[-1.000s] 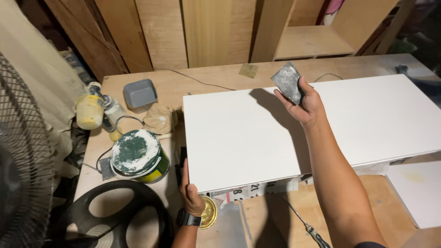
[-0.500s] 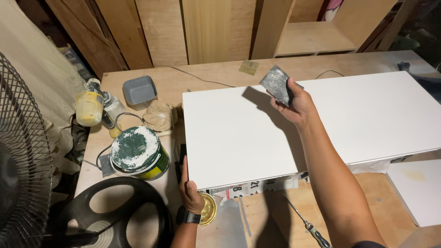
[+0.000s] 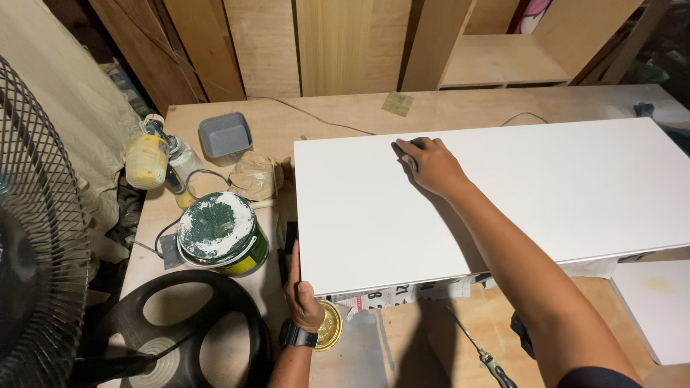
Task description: The person wipes a white rectangular board with a dark cloth, then uses a sanding block to sand the surface of the board. The person repeatedly sands different areas of the board's surface.
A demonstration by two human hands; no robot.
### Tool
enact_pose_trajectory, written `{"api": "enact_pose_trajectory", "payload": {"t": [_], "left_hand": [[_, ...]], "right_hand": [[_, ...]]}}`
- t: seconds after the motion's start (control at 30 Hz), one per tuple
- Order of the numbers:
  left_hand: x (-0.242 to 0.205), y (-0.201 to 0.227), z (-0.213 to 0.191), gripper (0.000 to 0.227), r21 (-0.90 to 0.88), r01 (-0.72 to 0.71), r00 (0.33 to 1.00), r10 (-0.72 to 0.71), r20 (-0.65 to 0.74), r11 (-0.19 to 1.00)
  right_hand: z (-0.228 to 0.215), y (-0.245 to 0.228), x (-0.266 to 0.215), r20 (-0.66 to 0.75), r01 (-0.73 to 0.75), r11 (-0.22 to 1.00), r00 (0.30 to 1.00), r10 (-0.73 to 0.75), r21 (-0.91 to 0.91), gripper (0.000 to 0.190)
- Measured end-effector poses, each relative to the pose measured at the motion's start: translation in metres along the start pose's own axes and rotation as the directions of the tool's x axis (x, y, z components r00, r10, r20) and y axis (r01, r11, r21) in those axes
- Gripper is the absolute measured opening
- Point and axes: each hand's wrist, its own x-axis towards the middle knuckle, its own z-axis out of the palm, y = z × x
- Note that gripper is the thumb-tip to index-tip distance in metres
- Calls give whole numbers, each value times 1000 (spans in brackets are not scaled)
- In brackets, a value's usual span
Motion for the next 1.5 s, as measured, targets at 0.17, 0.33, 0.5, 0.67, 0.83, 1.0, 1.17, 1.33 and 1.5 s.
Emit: {"api": "enact_pose_trajectory", "payload": {"t": [0.17,0.33,0.5,0.67,0.83,1.0,1.17,1.33,1.5], "left_hand": [[-2,-2,-1,92,13,7,1000,-7,-1,1000],[-3,-1,0,90,15,-15,1000,15,-22,1000],[-5,-5,0,88,72,-5,999,8,-35,997],[-8,-6,0,85,68,-17,999,19,-32,998],[-4,-3,-2,89,51,12,1000,-11,-29,999],[-6,-4,0,92,-11,4,1000,-4,-28,1000],[-8,-5,-2,93,34,27,999,-26,-27,999],[-2,-4,0,95,-46,60,998,-61,-18,997],[-1,0,-1,93,-16,-8,1000,8,-8,1000]], "right_hand": [[4,9,17,111,80,995,991,-73,-58,44],[-39,-28,17,345,-92,994,936,69,53,29],[-11,-5,30,401,-26,991,913,77,-131,83],[23,15,37,344,-3,971,935,88,-239,75],[8,-20,20,209,406,909,900,-381,-90,81],[2,-23,33,344,-21,940,927,146,-341,32],[-2,-24,30,294,10,1000,956,-3,-24,73],[30,-25,45,348,-33,970,930,118,-241,66],[23,2,66,316,-222,962,912,262,-157,70]]}}
